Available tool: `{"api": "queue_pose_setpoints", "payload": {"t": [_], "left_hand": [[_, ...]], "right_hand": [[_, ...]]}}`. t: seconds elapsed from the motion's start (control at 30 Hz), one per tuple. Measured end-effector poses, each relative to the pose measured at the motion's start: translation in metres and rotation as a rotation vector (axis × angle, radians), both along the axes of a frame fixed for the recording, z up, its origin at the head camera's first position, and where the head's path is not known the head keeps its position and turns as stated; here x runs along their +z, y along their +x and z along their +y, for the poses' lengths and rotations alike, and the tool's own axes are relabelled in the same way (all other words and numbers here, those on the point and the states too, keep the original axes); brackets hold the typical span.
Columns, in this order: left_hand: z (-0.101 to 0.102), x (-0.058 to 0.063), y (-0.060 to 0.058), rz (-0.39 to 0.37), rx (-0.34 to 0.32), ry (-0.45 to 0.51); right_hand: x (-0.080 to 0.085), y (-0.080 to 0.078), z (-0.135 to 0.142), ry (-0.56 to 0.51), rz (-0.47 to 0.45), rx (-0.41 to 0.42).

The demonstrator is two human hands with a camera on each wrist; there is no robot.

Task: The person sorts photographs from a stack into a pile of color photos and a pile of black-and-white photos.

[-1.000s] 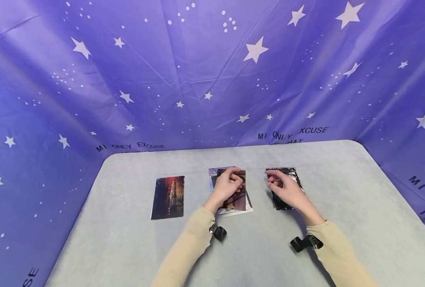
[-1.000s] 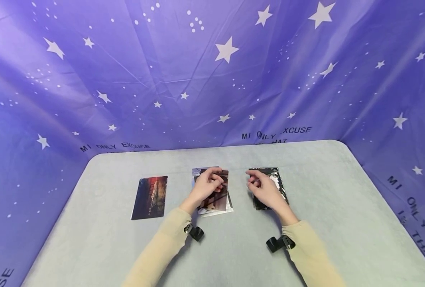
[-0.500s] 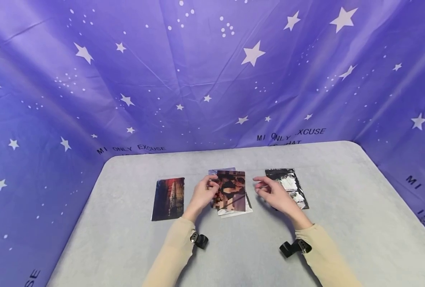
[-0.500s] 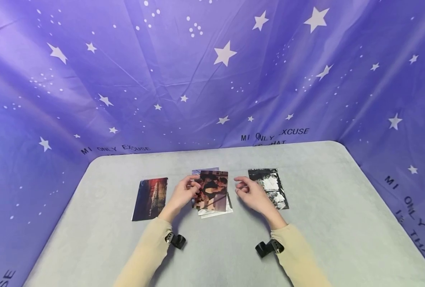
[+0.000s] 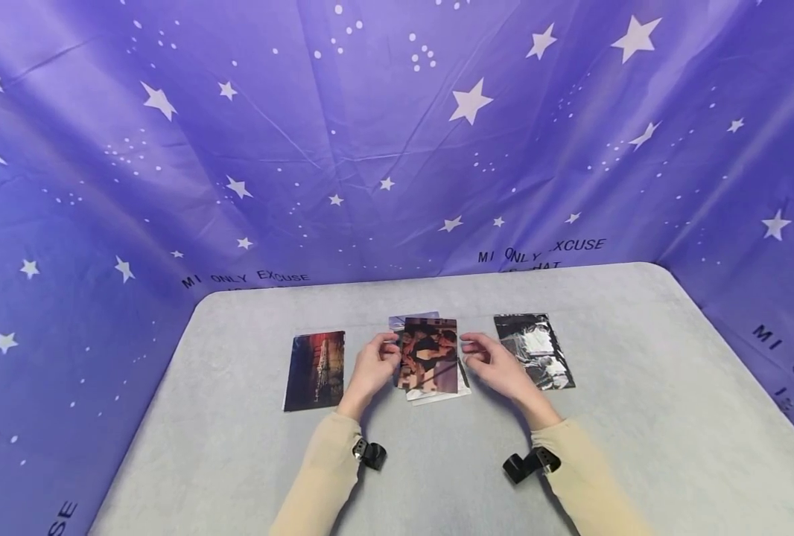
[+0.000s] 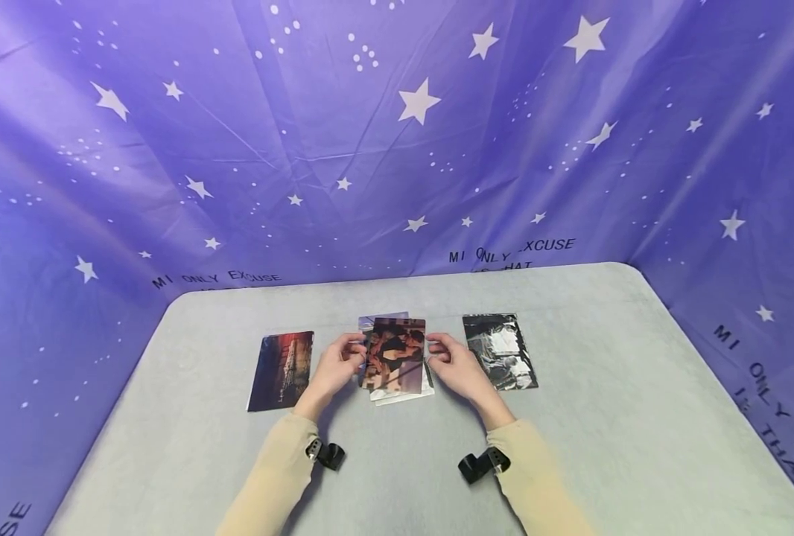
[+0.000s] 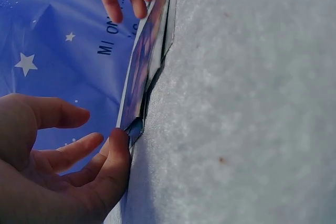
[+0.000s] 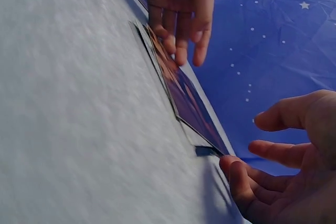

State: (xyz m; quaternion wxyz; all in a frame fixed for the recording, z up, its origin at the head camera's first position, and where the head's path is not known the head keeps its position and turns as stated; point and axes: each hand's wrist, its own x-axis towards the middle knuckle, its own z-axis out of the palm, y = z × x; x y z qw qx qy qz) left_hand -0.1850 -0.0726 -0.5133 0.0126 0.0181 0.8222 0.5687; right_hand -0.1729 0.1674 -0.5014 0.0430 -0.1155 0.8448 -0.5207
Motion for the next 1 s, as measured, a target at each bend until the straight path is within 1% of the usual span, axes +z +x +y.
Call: {"api": "queue_pose_setpoints", "payload": {"t": [0.1,0.27,0.37,0.5,0.6,0.73,0.83,1.0], "left_hand": [[0.000,-0.002,0.002,0.010,0.002,0.001],[-0.001,-0.004,0.006,-0.011,0.011,0.020],[-0.001,-0.004,0.006,-0.068,0.005,0.101],[0.000,-0.003,0.007,-0.154,-0.002,0.236],[0.000,-0.001,0.009,-0.179,-0.001,0.290],[-0.003,0.001,0.011,-0.183,0.001,0.340],[-0.007,0.001,0.013,-0.185,0.002,0.373],[-0.013,-0.001,0.014,-0.181,-0.022,0.415]], "right_hand": [[-0.006,0.003,-0.007,-0.005,-0.002,-0.030],[-0.011,0.007,-0.017,-0.005,-0.008,-0.061],[-0.012,0.009,-0.020,0.022,-0.001,-0.090],[-0.009,0.011,-0.021,0.062,0.006,-0.113],[-0.007,0.011,-0.023,0.067,0.011,-0.129],[-0.005,0.009,-0.025,0.056,0.013,-0.151],[-0.005,0.009,-0.028,0.028,0.003,-0.161],[-0.008,0.008,-0.033,-0.029,-0.005,-0.176]]}}
